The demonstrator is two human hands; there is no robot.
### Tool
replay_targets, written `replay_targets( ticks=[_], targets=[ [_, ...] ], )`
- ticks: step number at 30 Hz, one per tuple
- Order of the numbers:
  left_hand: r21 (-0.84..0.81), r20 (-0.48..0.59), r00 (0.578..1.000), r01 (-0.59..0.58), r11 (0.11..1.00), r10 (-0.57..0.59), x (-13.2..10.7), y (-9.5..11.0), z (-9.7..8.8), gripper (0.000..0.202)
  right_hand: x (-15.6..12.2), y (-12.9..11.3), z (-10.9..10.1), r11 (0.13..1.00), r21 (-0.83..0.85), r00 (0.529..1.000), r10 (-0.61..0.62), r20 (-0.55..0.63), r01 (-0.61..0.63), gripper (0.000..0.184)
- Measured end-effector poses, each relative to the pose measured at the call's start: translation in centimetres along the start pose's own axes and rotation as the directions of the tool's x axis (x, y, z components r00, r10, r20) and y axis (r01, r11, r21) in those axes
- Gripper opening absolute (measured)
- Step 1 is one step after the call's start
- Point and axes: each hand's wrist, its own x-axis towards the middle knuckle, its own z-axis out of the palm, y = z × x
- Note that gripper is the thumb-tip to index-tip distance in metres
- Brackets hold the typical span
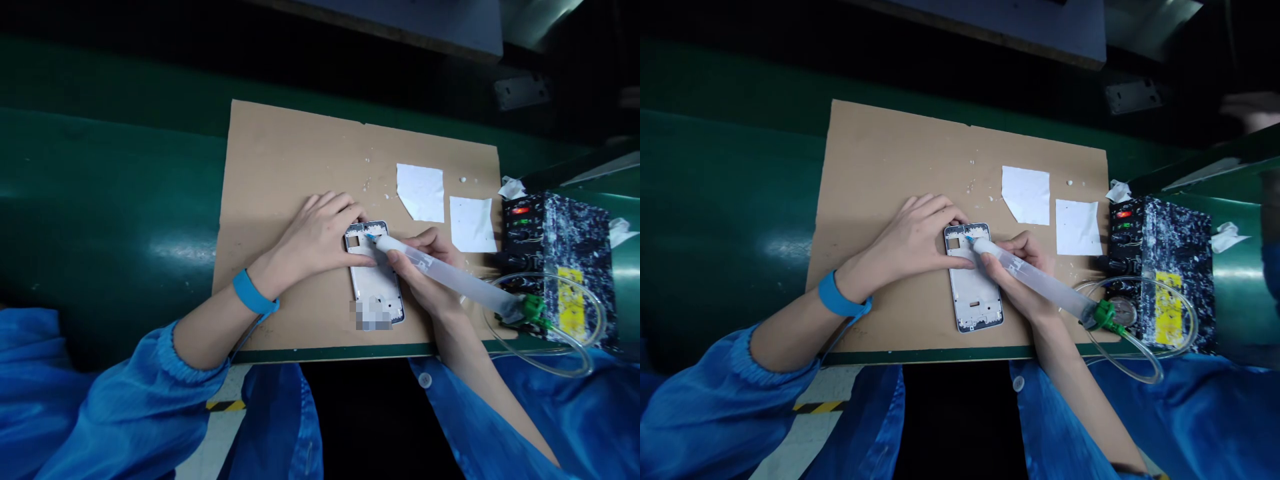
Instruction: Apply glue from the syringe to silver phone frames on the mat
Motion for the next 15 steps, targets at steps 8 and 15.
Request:
replay_targets(
  ticks=[8, 15],
  targets=[
    [0.009, 0.002, 1.0, 0.006, 1.0, -0.006, 0.01, 0.05, 0.0, 0.056, -0.03, -0.14, -0.1, 0.999, -0.013, 0.999, 0.042, 0.003, -0.042, 0.041],
    [0.003, -0.012, 1.0, -0.002, 1.0, 0.002, -0.01, 0.0, 0.16, 0.055, -0.08, -0.13, -0.09, 0.999, -0.02, 0.999, 0.029, 0.018, -0.029, 0.042]
  ],
)
